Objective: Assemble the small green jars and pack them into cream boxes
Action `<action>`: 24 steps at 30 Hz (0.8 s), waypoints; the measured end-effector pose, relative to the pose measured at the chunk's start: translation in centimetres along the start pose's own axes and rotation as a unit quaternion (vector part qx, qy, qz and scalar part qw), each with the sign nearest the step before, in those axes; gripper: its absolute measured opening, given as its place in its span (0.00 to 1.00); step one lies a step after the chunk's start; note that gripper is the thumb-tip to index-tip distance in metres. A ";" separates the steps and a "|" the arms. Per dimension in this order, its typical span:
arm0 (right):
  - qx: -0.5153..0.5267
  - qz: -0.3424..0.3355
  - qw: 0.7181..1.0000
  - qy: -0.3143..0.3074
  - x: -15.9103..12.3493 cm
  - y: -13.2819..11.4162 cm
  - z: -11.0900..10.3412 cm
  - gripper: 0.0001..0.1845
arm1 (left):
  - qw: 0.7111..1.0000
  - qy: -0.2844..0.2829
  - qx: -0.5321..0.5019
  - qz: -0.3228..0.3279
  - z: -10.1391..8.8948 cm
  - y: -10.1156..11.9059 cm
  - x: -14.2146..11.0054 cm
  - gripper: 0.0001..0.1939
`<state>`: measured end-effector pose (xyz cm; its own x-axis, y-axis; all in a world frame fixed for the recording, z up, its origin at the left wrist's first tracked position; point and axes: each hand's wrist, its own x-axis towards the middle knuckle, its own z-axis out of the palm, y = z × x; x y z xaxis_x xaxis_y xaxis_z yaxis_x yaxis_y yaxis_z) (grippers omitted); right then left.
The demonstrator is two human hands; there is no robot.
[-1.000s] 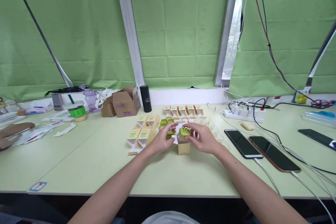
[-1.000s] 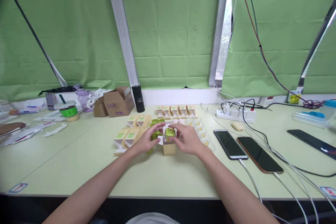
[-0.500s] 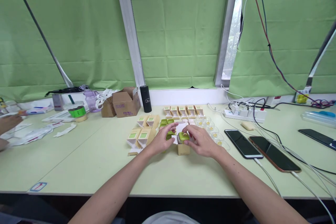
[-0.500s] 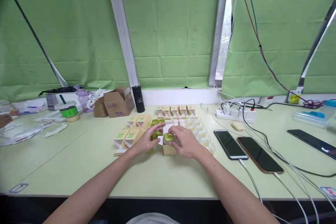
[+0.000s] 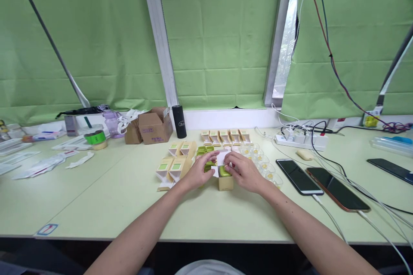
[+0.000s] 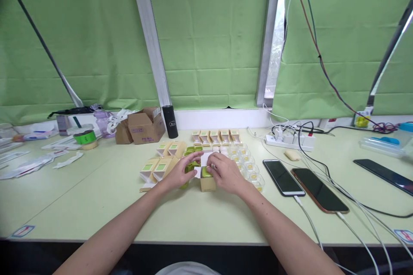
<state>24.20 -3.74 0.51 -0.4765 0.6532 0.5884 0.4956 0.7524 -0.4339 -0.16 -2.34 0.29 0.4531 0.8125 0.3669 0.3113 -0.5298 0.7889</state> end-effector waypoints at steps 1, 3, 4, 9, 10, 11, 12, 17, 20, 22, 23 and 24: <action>0.006 0.004 1.000 -0.001 0.0 0.0 0.1 0.05 | 1.000 0.001 -0.001 0.000 0.0 0.0 0.0 0.37; 0.019 0.020 1.000 -0.004 0.0 0.1 0.2 0.05 | 1.000 0.001 0.001 -0.002 0.0 0.1 0.0 0.37; 0.026 0.030 0.999 -0.006 0.1 0.1 0.3 0.06 | 1.000 0.001 0.003 -0.004 0.0 0.1 0.0 0.37; 0.061 0.072 0.995 -0.011 0.4 0.2 0.6 0.08 | 1.000 0.000 0.003 -0.006 0.1 0.5 0.0 0.37; 0.065 0.076 0.995 -0.010 0.4 0.2 0.6 0.08 | 1.000 0.000 0.001 -0.006 0.1 0.5 0.0 0.37; 0.068 0.078 0.995 -0.010 0.5 0.2 0.7 0.08 | 1.000 0.001 -0.001 -0.007 0.1 0.6 0.0 0.37; 0.069 0.078 0.995 -0.009 0.5 0.2 0.7 0.08 | 1.000 0.001 -0.004 -0.008 0.1 0.7 0.0 0.36; 0.074 0.061 0.995 0.007 0.4 0.3 0.9 0.10 | 0.998 0.004 -0.059 -0.009 0.2 1.0 0.1 0.35; 0.067 0.062 0.995 0.044 0.4 0.5 0.8 0.10 | 0.994 0.005 -0.103 -0.017 0.4 0.9 0.3 0.34; 0.054 0.068 0.993 0.074 0.4 0.6 0.7 0.10 | 0.991 0.005 -0.128 -0.023 0.5 0.9 0.5 0.34; 0.046 0.073 0.992 0.088 0.4 0.6 0.6 0.09 | 0.990 0.004 -0.141 -0.025 0.5 0.9 0.5 0.35; 0.039 0.079 0.991 0.101 0.4 0.7 0.6 0.09 | 0.988 0.004 -0.153 -0.028 0.5 0.9 0.6 0.35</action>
<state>23.96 -2.91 0.04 -0.2390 0.7385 0.6305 0.4911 0.6520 -0.5777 0.81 -2.47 0.92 0.4355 0.8408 0.3216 0.0680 -0.3870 0.9196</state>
